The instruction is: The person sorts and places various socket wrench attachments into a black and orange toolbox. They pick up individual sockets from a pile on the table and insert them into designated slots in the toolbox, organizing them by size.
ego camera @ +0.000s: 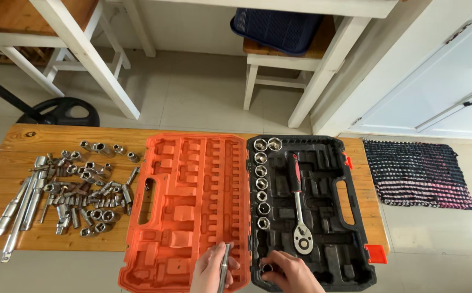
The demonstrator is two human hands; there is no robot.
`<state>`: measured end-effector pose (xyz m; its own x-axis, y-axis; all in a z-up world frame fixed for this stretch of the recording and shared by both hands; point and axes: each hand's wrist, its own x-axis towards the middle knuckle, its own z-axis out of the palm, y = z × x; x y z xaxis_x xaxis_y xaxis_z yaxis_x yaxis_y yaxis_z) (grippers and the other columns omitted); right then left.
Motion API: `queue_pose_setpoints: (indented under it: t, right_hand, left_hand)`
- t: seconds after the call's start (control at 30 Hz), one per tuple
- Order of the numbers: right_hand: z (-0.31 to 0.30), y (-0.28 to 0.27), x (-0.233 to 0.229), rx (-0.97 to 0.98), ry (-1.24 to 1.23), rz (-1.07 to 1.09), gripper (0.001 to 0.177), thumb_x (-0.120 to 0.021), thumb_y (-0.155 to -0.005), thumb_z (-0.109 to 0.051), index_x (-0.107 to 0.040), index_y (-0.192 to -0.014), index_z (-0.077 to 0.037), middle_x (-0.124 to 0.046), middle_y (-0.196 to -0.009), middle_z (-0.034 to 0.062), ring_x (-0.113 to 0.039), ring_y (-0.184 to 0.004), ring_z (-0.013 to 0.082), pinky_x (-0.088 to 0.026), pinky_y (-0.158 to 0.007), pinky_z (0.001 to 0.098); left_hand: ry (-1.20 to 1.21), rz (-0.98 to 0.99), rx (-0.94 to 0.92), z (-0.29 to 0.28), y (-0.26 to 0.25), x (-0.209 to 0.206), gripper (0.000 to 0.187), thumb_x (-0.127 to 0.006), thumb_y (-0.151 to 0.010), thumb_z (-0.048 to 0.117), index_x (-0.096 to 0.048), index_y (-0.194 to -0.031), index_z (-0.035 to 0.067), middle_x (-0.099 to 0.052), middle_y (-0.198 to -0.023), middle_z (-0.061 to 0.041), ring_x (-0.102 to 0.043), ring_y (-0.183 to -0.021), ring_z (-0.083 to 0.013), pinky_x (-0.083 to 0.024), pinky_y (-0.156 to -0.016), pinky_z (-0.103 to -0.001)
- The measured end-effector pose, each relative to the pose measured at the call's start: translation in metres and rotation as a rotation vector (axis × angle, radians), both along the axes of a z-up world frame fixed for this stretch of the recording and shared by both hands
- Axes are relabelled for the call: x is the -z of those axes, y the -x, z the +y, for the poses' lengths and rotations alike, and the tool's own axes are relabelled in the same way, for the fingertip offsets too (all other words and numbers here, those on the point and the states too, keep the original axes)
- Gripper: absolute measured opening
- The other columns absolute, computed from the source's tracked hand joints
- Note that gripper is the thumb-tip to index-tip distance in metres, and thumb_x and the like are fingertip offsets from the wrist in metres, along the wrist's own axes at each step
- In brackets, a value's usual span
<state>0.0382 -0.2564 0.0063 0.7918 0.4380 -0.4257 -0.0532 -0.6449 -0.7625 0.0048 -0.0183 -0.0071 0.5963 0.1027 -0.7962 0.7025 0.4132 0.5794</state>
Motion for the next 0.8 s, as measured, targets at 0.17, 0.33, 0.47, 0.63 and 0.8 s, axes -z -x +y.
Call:
queue_pose_setpoints:
  t: [0.17, 0.33, 0.47, 0.63, 0.8]
  right_hand:
    - [-0.003, -0.004, -0.004, 0.063, 0.112, 0.16, 0.045, -0.086, -0.081, -0.027, -0.068, -0.122, -0.019, -0.079, -0.088, 0.0021, -0.076, -0.074, 0.0105, -0.06, -0.071, 0.0285]
    - [-0.011, 0.009, 0.004, 0.407, 0.129, 0.125, 0.031, -0.077, -0.092, -0.026, -0.074, -0.122, -0.02, -0.078, -0.082, 0.0064, -0.064, -0.064, 0.0124, -0.053, -0.065, 0.0293]
    - [-0.005, 0.01, 0.007, 0.478, -0.011, 0.079, 0.028, -0.07, -0.093, -0.025, -0.078, -0.117, -0.014, -0.08, -0.089, 0.0027, -0.072, -0.079, 0.0076, -0.06, -0.078, 0.0247]
    - [0.014, 0.006, -0.017, 0.512, -0.372, 0.383, 0.038, -0.065, -0.094, -0.025, -0.067, -0.126, -0.004, -0.082, -0.095, 0.0133, -0.071, -0.083, 0.0179, -0.057, -0.078, 0.0358]
    - [0.023, 0.001, -0.047, 0.361, -0.489, 0.381, 0.056, -0.079, -0.083, -0.008, -0.061, -0.137, -0.004, -0.078, -0.108, 0.0151, -0.077, -0.101, 0.0186, -0.062, -0.092, 0.0351]
  left_hand:
    - [0.019, -0.022, -0.028, 0.0, -0.001, 0.002, 0.053, -0.053, -0.099, 0.04, -0.07, -0.129, 0.0, -0.067, -0.067, -0.012, -0.053, -0.044, -0.0154, -0.039, -0.043, -0.03]
    - [0.149, -0.079, -0.022, 0.0, 0.007, 0.01, 0.052, -0.047, -0.1, 0.039, -0.068, -0.13, 0.002, -0.072, -0.073, -0.012, -0.059, -0.047, -0.0177, -0.046, -0.043, -0.031]
    - [0.284, -0.045, -0.137, -0.011, 0.009, 0.004, 0.047, -0.052, -0.101, 0.036, -0.062, -0.133, 0.003, -0.069, -0.082, -0.014, -0.072, -0.062, -0.025, -0.059, -0.057, -0.038]
    - [0.457, -0.188, -0.194, -0.032, 0.0, -0.004, 0.039, -0.059, -0.099, 0.027, -0.059, -0.129, 0.002, -0.067, -0.089, -0.01, -0.073, -0.082, -0.0233, -0.062, -0.071, -0.042]
    - [0.36, -0.33, -0.085, -0.033, -0.015, -0.02, 0.045, -0.06, -0.1, 0.032, -0.062, -0.13, 0.0, -0.067, -0.094, -0.005, -0.066, -0.088, -0.0148, -0.06, -0.077, -0.034]
